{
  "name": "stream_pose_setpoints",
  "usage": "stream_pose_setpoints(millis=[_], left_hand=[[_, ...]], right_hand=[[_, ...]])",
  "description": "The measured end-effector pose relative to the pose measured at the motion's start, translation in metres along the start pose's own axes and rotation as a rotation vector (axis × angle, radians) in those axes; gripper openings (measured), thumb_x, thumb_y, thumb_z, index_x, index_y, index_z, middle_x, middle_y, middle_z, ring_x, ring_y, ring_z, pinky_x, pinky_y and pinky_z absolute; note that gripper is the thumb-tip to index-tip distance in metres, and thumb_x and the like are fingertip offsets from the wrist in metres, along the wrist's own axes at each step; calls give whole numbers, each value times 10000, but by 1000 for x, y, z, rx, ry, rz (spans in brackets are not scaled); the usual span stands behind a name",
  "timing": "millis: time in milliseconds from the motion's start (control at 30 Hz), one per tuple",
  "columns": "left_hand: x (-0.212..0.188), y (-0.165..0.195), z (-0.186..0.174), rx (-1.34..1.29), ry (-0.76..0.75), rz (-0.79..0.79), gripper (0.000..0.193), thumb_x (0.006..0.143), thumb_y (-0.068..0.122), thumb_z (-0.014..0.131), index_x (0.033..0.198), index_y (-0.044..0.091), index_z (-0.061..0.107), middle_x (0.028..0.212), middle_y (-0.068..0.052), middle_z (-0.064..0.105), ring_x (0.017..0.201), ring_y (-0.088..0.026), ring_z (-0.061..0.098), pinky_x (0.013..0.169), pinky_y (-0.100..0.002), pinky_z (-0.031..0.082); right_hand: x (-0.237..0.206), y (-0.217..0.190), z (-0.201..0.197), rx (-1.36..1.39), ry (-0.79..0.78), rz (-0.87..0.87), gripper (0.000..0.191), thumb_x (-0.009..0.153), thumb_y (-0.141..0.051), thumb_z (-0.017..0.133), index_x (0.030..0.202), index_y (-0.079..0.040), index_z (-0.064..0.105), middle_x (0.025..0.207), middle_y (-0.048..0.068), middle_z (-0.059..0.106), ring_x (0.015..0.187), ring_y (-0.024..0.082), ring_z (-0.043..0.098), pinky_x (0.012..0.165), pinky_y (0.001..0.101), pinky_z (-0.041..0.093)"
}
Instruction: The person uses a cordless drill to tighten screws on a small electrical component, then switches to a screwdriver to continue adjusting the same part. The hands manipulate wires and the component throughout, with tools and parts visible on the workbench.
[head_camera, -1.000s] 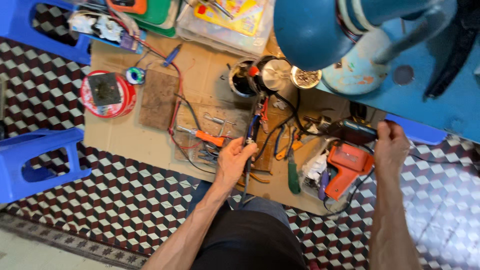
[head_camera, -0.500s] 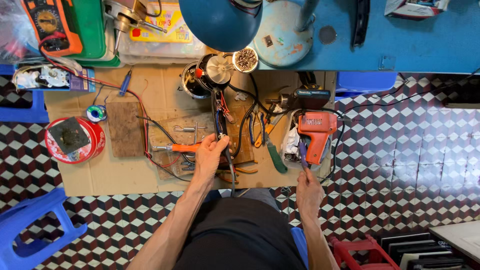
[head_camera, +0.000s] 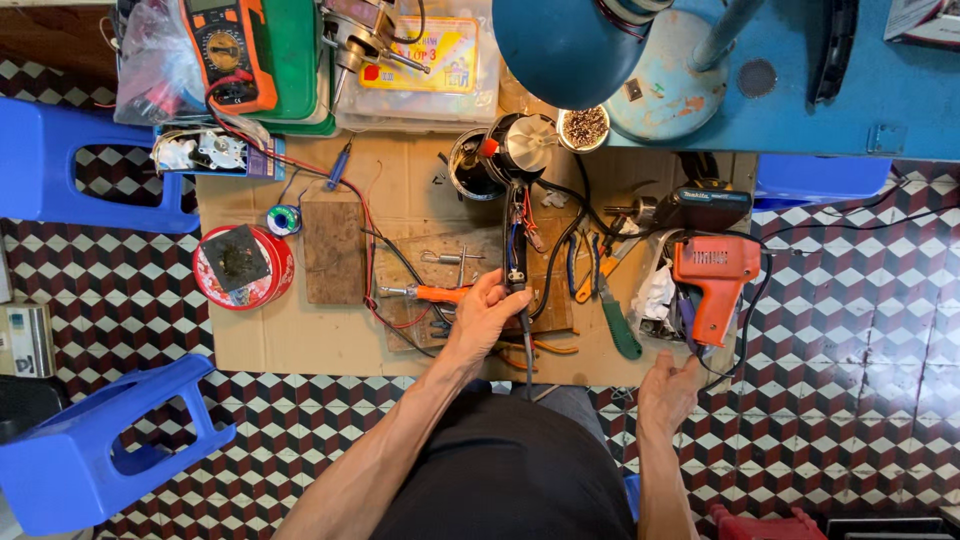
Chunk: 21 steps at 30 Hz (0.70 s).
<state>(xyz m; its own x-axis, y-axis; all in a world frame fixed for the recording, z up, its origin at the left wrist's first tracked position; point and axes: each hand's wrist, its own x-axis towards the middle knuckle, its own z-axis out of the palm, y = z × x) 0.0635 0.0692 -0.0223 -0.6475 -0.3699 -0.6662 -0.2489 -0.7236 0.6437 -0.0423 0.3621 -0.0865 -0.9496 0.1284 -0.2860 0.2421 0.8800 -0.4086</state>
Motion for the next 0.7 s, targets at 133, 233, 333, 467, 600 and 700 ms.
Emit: stream_pose_setpoints(millis=[133,233,333,467,600,700], left_hand=[[-4,9,-4,36,21,-28,568,907,145,718,1423,8,524,1028,-48,706,861,-106,661,713,-260,575],[-8,8,-2,25,64,-38,556,902,136,718,1417,8,549,989,-50,701,818,-115,653,691,-268,563],[-11,2,4,-100,149,-61,529,873,114,728,1364,15,555,1000,-36,717,838,-106,671,722,-271,576],[-14,-3,3,-278,182,-156,454,880,123,758,1276,-37,606,1009,-59,723,860,-125,685,768,-267,579],[-15,-4,-2,-258,232,-170,444,859,127,772,1242,-36,619,1005,-61,737,866,-120,704,793,-253,592],[-14,-7,-3,-214,239,-108,424,863,133,773,1222,-34,621,982,-60,746,837,-114,700,770,-246,569]], right_hand=[[4,1,10,404,-2,141,521,993,-205,659,1433,-28,444,802,133,618,655,242,552,583,396,427],[23,-3,9,764,-80,318,486,950,-176,651,1402,-99,493,719,40,588,483,119,471,433,282,392],[30,-13,5,761,-108,341,378,967,-173,671,1321,-70,585,686,34,559,443,104,445,406,271,355],[11,-26,-6,555,-99,179,256,1009,-188,705,1194,-15,670,681,86,574,483,115,465,440,278,361],[-17,-28,-17,320,-37,-28,228,1041,-212,652,1087,5,706,768,96,654,551,136,576,520,287,456],[-23,-22,-20,381,5,-133,264,1075,-214,586,1058,12,720,897,61,720,714,130,696,671,268,529]])
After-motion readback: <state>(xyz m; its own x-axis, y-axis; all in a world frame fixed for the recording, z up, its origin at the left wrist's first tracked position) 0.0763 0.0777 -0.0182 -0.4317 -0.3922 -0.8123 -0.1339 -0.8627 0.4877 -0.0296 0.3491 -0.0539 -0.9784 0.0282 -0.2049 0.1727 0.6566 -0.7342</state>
